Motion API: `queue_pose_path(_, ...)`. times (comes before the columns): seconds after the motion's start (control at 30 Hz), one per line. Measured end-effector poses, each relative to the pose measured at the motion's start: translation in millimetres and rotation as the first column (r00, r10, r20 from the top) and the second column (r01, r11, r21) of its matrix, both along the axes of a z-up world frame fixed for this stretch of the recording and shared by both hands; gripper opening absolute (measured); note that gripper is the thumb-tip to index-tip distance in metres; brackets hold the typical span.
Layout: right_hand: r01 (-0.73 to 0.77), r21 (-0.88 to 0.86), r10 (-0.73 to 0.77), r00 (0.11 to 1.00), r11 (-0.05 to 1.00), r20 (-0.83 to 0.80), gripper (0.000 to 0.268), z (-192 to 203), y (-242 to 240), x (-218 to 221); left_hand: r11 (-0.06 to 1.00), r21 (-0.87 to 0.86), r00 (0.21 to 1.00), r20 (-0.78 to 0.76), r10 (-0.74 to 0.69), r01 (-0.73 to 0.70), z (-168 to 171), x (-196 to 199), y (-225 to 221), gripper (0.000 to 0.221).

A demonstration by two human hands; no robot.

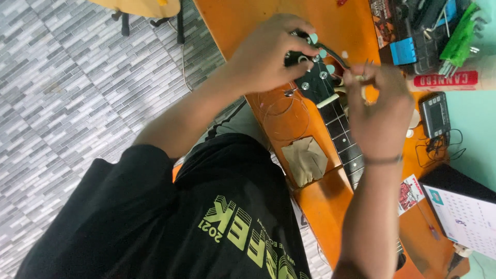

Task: The person is restringing an acoustic guitar, which involves removing old strings, inserting new ones into the bridge, and winding them around the tuning pegs.

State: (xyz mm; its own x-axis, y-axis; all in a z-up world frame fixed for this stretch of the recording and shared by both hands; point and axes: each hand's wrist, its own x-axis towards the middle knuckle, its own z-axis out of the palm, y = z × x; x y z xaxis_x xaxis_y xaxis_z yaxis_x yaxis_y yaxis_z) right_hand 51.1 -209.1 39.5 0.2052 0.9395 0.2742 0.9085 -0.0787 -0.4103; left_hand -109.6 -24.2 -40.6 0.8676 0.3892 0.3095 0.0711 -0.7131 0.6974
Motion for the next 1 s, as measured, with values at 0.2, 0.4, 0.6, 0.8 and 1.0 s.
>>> queue_pose_path(0.2, -0.155, -0.219, 0.079, 0.945, 0.963, -0.318, 0.014, -5.7, 49.2, 21.3, 0.979, 0.043, 0.975, 0.109, 0.192, -0.197, -7.1, 7.6, -14.8, 0.013)
queue_pose_path(0.4, -0.118, -0.389, -0.064, 0.903, 0.913, -0.424, 0.010, -18.6, 56.1, 30.6, 0.984, 0.006, 0.961, 0.218, 0.170, -0.176, -20.2, 7.0, -13.8, 0.019)
queue_pose_path(0.6, -0.209, -0.418, -0.053, 0.844, 0.884, -0.534, 0.012, -35.1, 58.8, 41.8, 0.981, -0.056, 0.947, 0.258, 0.191, -0.183, -31.9, 7.7, -17.1, 0.014)
queue_pose_path(0.8, -0.244, -0.395, -0.037, 0.811, 0.886, -0.583, 0.012, -44.5, 61.0, 47.0, 0.972, -0.123, 0.954, 0.201, 0.220, -0.199, -34.9, 8.3, -18.3, 0.009)
queue_pose_path(1.0, -0.208, -0.422, -0.030, 0.870, 0.882, -0.493, 0.012, -30.0, 66.1, 39.3, 0.973, -0.082, 0.934, 0.272, 0.232, -0.217, -33.8, 8.0, -17.5, 0.012)
